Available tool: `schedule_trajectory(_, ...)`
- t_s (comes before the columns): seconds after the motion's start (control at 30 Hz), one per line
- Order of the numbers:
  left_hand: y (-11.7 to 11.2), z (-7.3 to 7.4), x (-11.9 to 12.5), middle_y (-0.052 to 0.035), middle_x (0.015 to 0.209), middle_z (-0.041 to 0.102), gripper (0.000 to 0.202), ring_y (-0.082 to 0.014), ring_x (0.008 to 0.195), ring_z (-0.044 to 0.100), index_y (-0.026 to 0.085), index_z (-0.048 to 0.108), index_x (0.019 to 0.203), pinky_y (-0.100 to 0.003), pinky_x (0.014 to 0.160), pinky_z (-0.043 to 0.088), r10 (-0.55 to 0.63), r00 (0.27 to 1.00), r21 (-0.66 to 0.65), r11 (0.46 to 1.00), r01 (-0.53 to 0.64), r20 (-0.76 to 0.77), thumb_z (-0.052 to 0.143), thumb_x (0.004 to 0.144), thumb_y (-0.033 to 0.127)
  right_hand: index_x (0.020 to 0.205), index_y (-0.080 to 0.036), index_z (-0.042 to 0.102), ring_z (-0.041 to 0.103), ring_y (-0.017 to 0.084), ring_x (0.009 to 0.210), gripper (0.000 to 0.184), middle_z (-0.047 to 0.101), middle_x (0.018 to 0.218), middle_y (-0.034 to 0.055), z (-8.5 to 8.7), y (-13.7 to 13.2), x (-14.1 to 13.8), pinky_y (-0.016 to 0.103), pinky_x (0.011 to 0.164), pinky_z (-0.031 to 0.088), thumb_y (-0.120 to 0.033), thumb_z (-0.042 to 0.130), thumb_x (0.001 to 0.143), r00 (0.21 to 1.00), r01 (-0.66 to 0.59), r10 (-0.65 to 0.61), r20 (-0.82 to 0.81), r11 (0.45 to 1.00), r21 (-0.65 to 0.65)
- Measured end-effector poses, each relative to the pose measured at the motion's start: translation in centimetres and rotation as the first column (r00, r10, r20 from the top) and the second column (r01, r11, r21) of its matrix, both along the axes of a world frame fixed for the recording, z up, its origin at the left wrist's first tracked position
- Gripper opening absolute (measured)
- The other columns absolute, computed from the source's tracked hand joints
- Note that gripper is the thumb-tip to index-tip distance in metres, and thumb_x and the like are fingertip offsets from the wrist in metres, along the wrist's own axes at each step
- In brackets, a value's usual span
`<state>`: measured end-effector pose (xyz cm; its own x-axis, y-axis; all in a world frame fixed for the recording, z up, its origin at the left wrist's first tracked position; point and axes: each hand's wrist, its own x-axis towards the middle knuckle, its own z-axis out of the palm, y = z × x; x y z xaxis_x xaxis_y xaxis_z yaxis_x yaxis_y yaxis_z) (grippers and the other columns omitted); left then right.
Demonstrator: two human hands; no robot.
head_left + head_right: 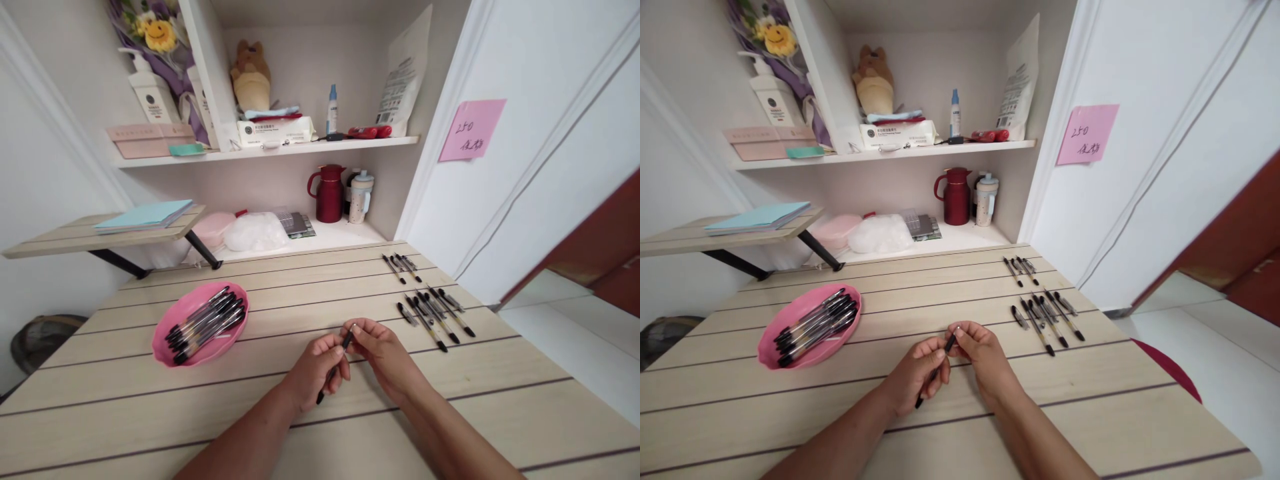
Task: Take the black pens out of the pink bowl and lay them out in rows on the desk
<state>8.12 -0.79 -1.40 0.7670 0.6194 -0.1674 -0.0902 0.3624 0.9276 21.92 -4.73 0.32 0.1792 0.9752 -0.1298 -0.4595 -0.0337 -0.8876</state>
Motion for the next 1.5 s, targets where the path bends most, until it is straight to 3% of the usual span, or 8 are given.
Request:
schedule_trajectory(0.57, 0.2, 0.3, 0.0, 0.0037, 0.056, 0.053, 0.025, -0.0017, 0.029, 0.031, 0.015, 0.047, 0.087, -0.016, 0.03, 0.016, -0.022, 1.0, -0.02, 1.0, 0.022, 0.008, 0.046, 0.08, 0.039, 0.077, -0.018, 0.062, 0.055, 0.013, 0.065, 0.024, 0.063, 0.077, 0.0033, 0.2, 0.5, -0.5, 0.025, 0.055, 0.041, -0.038, 0.067, 0.065, 0.991, -0.001, 0.008, -0.137, 0.999, 0.054)
schedule_trajectory(0.77, 0.4, 0.2, -0.1, 0.004, 0.054, 0.052, 0.024, -0.0011, 0.029, 0.029, 0.014, 0.048, 0.088, -0.016, 0.032, 0.014, -0.017, 1.0, -0.078, 0.997, 0.016, -0.02, 0.047, 0.079, 0.037, 0.085, -0.02, 0.062, 0.058, 0.017, 0.081, 0.032, 0.063, 0.082, 0.0037, -0.1, 1.6, 1.1, 0.029, 0.067, 0.046, -0.038, 0.07, 0.06, 0.967, 0.223, -0.217, -0.137, 0.974, 0.036)
schedule_trajectory(0.87, 0.4, 0.3, -0.2, 0.0038, 0.055, 0.052, 0.025, -0.0009, 0.029, 0.028, 0.014, 0.048, 0.089, -0.017, 0.032, 0.013, 0.004, 1.0, -0.09, 0.996, -0.007, -0.024, 0.048, 0.078, 0.037, 0.088, -0.019, 0.062, 0.059, 0.016, 0.074, 0.034, 0.063, 0.075, 0.0026, -0.2, 1.3, 3.2, 0.029, 0.065, 0.046, -0.038, 0.069, 0.06, 0.942, 0.326, -0.325, 0.083, 0.945, 0.002)
schedule_trajectory(0.97, 0.3, 0.4, -0.2, 0.0035, 0.055, 0.052, 0.025, -0.0008, 0.03, 0.028, 0.014, 0.048, 0.089, -0.017, 0.032, 0.012, 0.019, 0.999, -0.1, 0.995, -0.022, -0.03, 0.049, 0.078, 0.036, 0.088, -0.018, 0.062, 0.058, 0.018, 0.067, 0.033, 0.063, 0.07, 0.0032, -0.6, -0.2, 6.7, 0.03, 0.06, 0.044, -0.038, 0.065, 0.063, 0.764, 0.395, -0.341, 0.548, 0.919, 0.021)
schedule_trajectory(1.1, 0.3, 0.5, -0.1, 0.0034, 0.056, 0.053, 0.024, -0.0005, 0.03, 0.028, 0.014, 0.049, 0.089, -0.017, 0.032, 0.012, 0.015, 0.999, -0.1, 0.995, -0.018, -0.037, 0.05, 0.077, 0.036, 0.077, -0.02, 0.065, 0.057, 0.019, 0.063, 0.021, 0.065, 0.072, 0.0045, -1.6, -2.7, 11.4, 0.03, 0.06, 0.04, -0.036, 0.054, 0.068, 0.183, 0.472, -0.218, 0.959, 0.875, 0.109)
schedule_trajectory(1.17, 0.3, 0.5, -0.1, 0.0035, 0.056, 0.053, 0.025, -0.0004, 0.03, 0.028, 0.014, 0.049, 0.088, -0.017, 0.033, 0.012, 0.011, 0.999, -0.101, 0.995, -0.015, -0.037, 0.05, 0.077, 0.036, 0.079, -0.021, 0.065, 0.059, 0.02, 0.067, 0.021, 0.066, 0.077, 0.0053, -2.0, -3.4, 12.7, 0.03, 0.061, 0.039, -0.033, 0.05, 0.07, 0.013, 0.456, -0.134, 0.991, 0.883, 0.113)
schedule_trajectory(1.33, 0.4, 0.5, -0.1, 0.0035, 0.056, 0.053, 0.026, -0.0005, 0.03, 0.029, 0.014, 0.049, 0.089, -0.016, 0.033, 0.013, 0.005, 0.999, -0.106, 0.994, -0.009, -0.038, 0.05, 0.077, 0.037, 0.078, -0.022, 0.061, 0.058, 0.02, 0.066, 0.017, 0.066, 0.078, 0.0059, -2.3, -3.1, 12.5, 0.028, 0.054, 0.034, -0.026, 0.045, 0.073, -0.223, 0.422, 0.024, 0.975, 0.904, 0.074)
schedule_trajectory(1.5, 0.4, 0.5, -0.2, 0.0034, 0.056, 0.053, 0.024, -0.0007, 0.031, 0.029, 0.014, 0.049, 0.089, -0.016, 0.033, 0.014, -0.006, 0.999, -0.093, 0.996, 0.002, -0.041, 0.049, 0.078, 0.035, 0.081, -0.022, 0.054, 0.058, 0.02, 0.068, 0.011, 0.065, 0.079, 0.0056, -2.5, -2.3, 11.6, 0.028, 0.054, 0.033, -0.024, 0.045, 0.074, -0.273, 0.408, 0.052, 0.961, 0.91, 0.067)
